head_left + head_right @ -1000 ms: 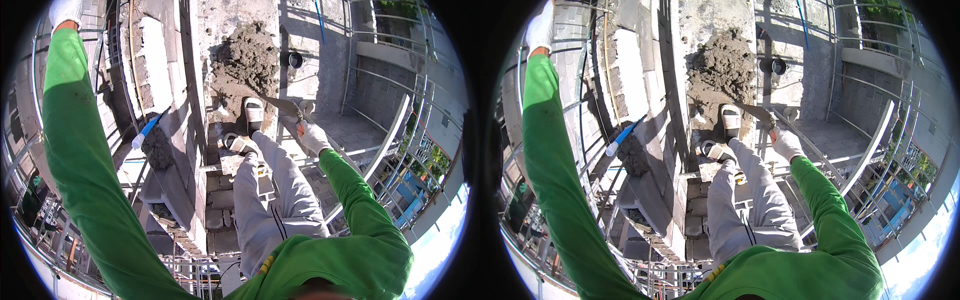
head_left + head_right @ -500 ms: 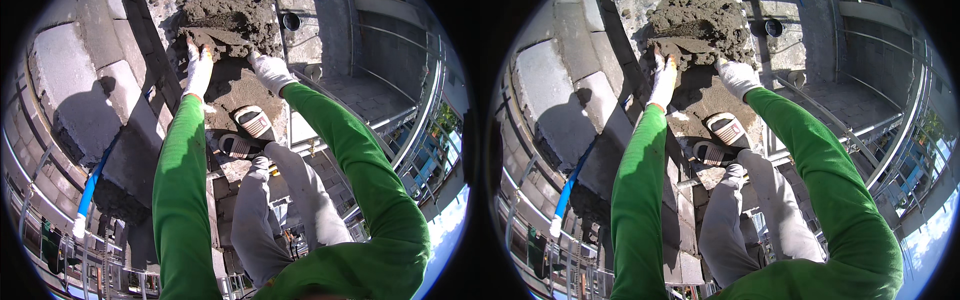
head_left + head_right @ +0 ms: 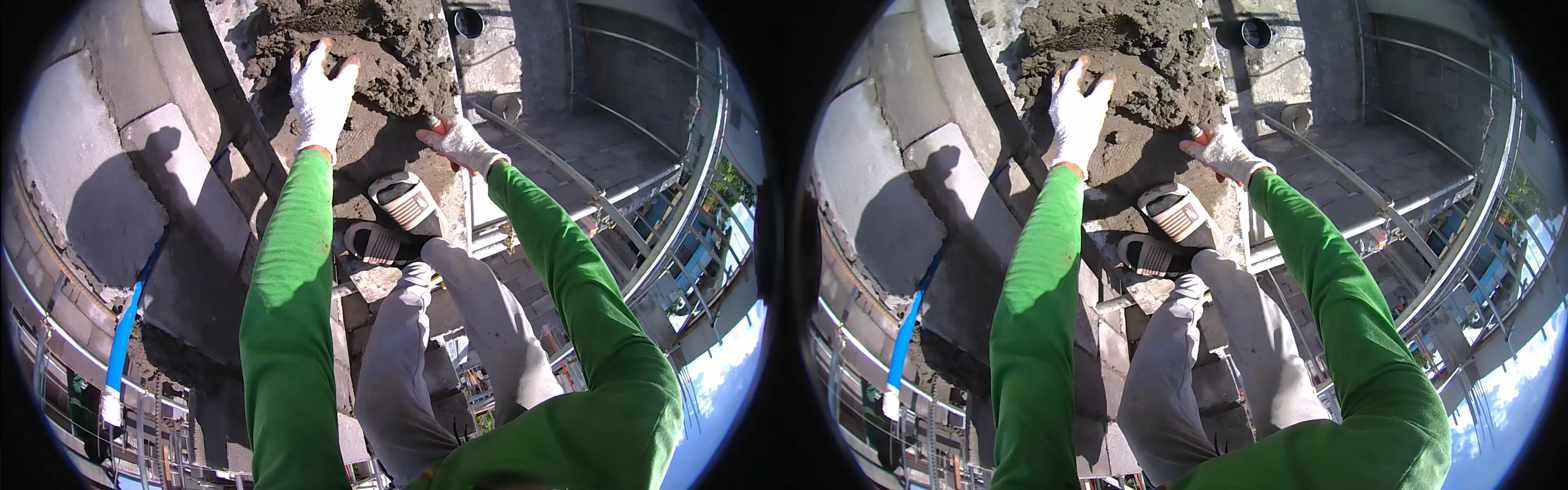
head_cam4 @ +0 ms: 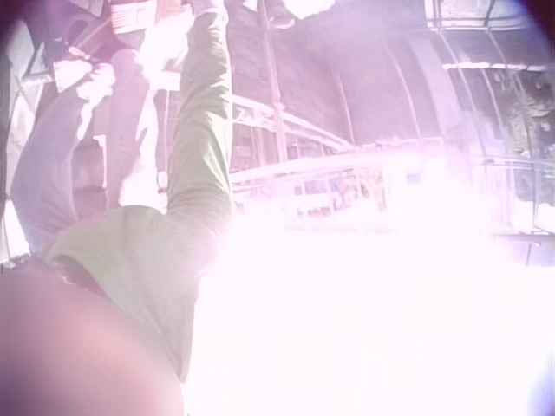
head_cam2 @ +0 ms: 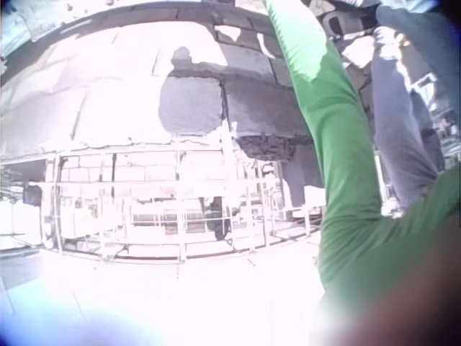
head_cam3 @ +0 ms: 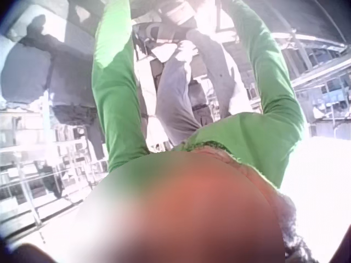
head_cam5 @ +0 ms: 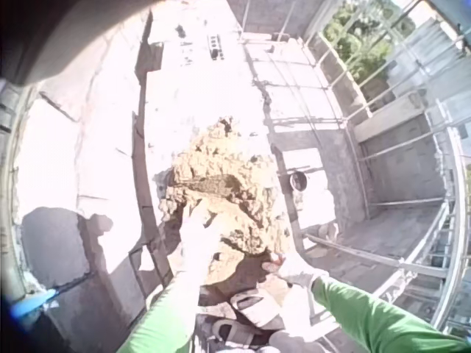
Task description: The person lays concrete blocks on a wall using a trowel to apply mortar. They repeatedly scoop mortar, spread it on the blocks, and place new blocks into position, adjusting alignment as needed.
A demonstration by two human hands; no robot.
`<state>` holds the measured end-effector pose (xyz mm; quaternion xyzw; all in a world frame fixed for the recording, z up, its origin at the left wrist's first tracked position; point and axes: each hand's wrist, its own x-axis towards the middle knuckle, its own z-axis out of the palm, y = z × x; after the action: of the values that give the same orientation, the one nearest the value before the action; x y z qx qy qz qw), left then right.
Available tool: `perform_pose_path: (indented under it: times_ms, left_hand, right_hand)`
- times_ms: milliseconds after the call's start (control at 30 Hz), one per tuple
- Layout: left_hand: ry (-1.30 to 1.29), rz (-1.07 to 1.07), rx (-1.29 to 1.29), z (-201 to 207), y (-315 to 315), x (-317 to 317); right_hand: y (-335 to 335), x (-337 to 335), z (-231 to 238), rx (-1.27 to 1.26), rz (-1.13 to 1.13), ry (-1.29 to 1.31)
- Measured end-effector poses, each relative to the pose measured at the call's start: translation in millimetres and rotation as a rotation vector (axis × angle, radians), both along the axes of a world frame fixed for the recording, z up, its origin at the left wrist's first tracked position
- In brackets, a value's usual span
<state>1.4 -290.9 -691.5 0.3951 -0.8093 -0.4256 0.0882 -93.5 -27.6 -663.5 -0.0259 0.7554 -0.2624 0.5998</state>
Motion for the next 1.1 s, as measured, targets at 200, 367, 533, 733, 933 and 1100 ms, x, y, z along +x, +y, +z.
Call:
perform_pose_path:
  times_ms: [200, 367, 533, 733, 933, 1100]
  left_hand:
    - [0.238, -0.002, 0.557, 15.0, 4.5, 54.2]
    - [-0.038, 0.067, 0.431, 8.0, 48.9, 98.6]
    - [-0.071, 0.282, 0.361, 2.4, 59.8, 90.3]
    - [0.021, 0.076, 0.157, -15.8, 43.6, 67.1]
    - [0.163, 0.125, 0.499, -0.7, 35.0, 76.1]
    - [0.272, 0.489, 1.009, 28.9, 38.5, 101.0]
  right_hand:
    - [0.9, 61.2, 32.8, -0.104, 0.163, 0.574]
    - [26.6, 103.2, 4.6, -0.057, 0.556, 0.916]
    - [92.0, 106.4, 27.0, 0.036, 0.414, 0.498]
    - [78.4, 68.6, 27.3, 0.302, -0.152, -0.095]
    - [-0.1, 69.2, -24.1, -0.105, 0.079, 0.044]
    - [9.5, 104.0, -7.8, -0.255, 0.296, 0.686]
